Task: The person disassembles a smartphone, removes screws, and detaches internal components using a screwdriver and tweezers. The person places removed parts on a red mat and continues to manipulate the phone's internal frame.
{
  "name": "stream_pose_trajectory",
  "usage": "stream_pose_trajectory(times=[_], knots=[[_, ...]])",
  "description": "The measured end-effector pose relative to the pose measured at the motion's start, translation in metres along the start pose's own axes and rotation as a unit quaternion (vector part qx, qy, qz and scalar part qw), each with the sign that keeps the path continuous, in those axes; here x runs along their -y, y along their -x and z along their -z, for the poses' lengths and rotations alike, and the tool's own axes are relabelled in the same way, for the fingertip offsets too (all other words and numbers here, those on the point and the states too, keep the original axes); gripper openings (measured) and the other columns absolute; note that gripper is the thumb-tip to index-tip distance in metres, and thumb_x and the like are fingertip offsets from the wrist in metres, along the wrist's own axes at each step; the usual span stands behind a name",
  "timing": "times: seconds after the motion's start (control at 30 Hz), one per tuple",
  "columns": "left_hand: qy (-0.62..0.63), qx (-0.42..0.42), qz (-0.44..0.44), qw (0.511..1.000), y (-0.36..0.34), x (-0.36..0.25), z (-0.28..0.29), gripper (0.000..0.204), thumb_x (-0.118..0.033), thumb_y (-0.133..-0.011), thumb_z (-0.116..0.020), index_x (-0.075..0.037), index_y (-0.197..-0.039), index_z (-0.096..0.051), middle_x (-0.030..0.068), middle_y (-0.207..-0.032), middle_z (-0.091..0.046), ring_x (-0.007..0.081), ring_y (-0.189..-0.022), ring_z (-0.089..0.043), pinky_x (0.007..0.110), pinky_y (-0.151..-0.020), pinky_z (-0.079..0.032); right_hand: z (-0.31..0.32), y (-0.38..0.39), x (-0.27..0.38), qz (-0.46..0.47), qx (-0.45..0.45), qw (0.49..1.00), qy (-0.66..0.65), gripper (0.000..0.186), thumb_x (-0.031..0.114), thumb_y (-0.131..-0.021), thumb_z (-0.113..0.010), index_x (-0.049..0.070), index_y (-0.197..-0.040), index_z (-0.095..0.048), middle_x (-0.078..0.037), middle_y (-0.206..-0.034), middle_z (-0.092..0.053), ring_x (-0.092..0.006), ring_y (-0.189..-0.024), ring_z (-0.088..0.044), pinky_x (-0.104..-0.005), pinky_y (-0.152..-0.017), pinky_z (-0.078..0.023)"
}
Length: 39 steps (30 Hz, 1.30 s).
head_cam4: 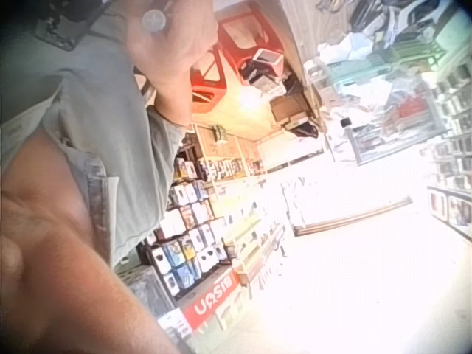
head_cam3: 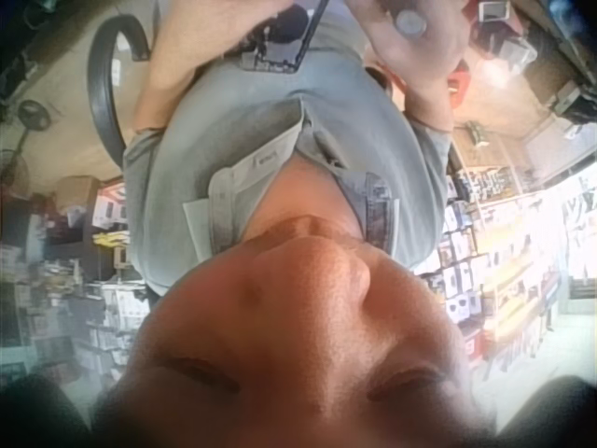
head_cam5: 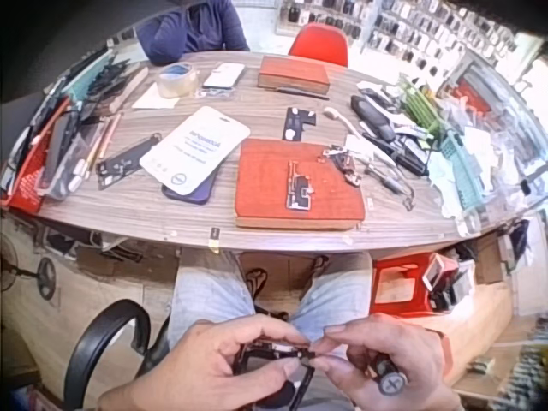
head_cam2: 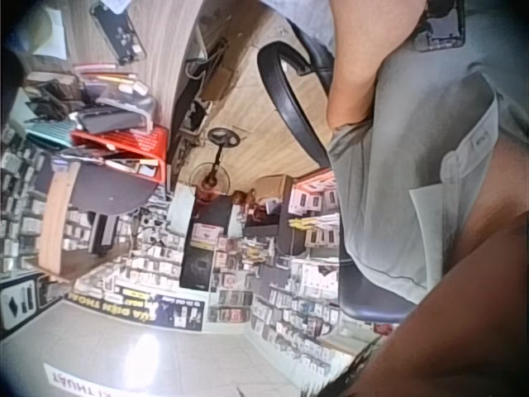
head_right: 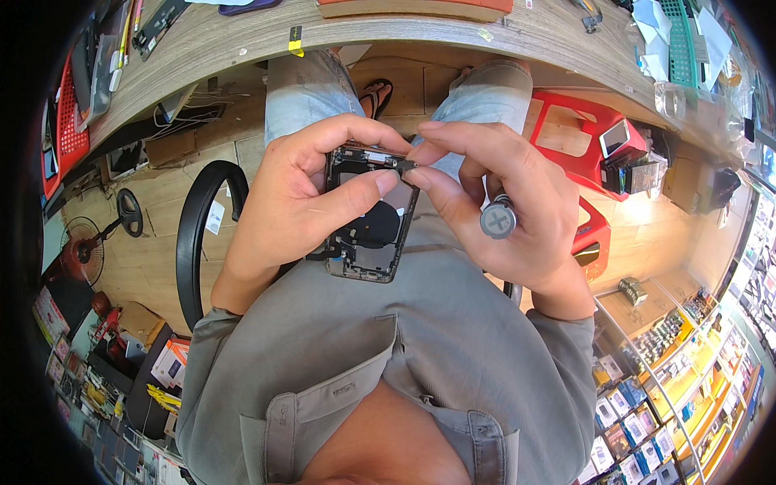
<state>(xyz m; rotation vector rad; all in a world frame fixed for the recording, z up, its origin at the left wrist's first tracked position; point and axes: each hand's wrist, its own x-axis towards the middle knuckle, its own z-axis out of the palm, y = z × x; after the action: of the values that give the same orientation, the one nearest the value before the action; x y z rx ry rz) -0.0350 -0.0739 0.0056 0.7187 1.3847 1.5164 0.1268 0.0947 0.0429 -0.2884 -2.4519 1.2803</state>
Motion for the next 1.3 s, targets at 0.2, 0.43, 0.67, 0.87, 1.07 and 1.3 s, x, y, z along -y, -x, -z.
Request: stream_pose_trajectory(times=[0.2,0.43,0.67,0.87,1.07,1.3], knots=[[0.001,-0.002,-0.004,1.000,0.000,0.000,0.000,0.023,-0.008,-0.096,-0.078,-0.002,-0.117,-0.075,-0.0014,-0.088,-0.071,0.0027,-0.078,-0.057,0.023,-0.068,-0.047,-0.008,0.000,0.001,-0.020,-0.054,0.998,-0.006,0.044,-0.009,-0.084,-0.088,0.001,-0.124,-0.074,-0.003,-0.096,-0.079,-0.0029,-0.057,-0.048,-0.0203,-0.050,-0.036],[0.005,-0.013,-0.014,1.000,0.000,0.002,-0.001,0.024,-0.008,-0.095,-0.079,-0.002,-0.118,-0.075,0.0006,-0.091,-0.073,0.0040,-0.080,-0.059,0.024,-0.072,-0.049,-0.003,-0.008,0.003,0.051,-0.034,0.997,0.050,0.038,-0.010,-0.083,-0.087,0.001,-0.118,-0.076,-0.009,-0.100,-0.079,-0.0122,-0.069,-0.067,-0.0257,-0.055,-0.051],[0.011,-0.012,-0.013,1.000,-0.001,0.001,-0.001,0.024,-0.007,-0.095,-0.078,-0.002,-0.118,-0.075,0.0011,-0.092,-0.073,0.0046,-0.083,-0.060,0.024,-0.073,-0.049,-0.009,-0.005,-0.001,0.115,-0.051,0.985,0.117,0.038,-0.010,-0.081,-0.086,-0.001,-0.117,-0.076,-0.013,-0.100,-0.078,-0.0205,-0.075,-0.073,-0.0292,-0.059,-0.056],[0.006,0.038,0.027,0.999,0.000,-0.008,0.004,0.028,0.007,-0.099,-0.067,0.004,-0.127,-0.070,0.0083,-0.118,-0.075,0.0114,-0.108,-0.069,0.027,-0.095,-0.055,-0.006,-0.001,-0.004,0.185,-0.032,0.959,0.211,0.042,-0.010,-0.082,-0.087,-0.001,-0.121,-0.075,-0.014,-0.094,-0.079,-0.0221,-0.075,-0.074,-0.0301,-0.061,-0.058],[0.014,0.035,0.019,0.999,-0.001,-0.008,0.003,0.028,0.007,-0.099,-0.066,0.005,-0.126,-0.070,0.0092,-0.119,-0.074,0.0122,-0.109,-0.069,0.029,-0.097,-0.055,-0.009,-0.001,-0.002,0.193,-0.035,0.952,0.236,0.045,-0.008,-0.082,-0.088,0.000,-0.124,-0.074,-0.013,-0.093,-0.079,-0.0220,-0.073,-0.073,-0.0314,-0.062,-0.058],[0.005,0.036,0.025,0.999,-0.001,-0.008,0.004,0.028,0.006,-0.099,-0.067,0.004,-0.127,-0.070,0.0081,-0.119,-0.074,0.0116,-0.110,-0.068,0.028,-0.098,-0.054,-0.008,-0.003,-0.006,0.188,-0.037,0.960,0.203,0.045,-0.011,-0.082,-0.087,-0.002,-0.124,-0.074,-0.015,-0.095,-0.079,-0.0206,-0.073,-0.074,-0.0297,-0.059,-0.057]])
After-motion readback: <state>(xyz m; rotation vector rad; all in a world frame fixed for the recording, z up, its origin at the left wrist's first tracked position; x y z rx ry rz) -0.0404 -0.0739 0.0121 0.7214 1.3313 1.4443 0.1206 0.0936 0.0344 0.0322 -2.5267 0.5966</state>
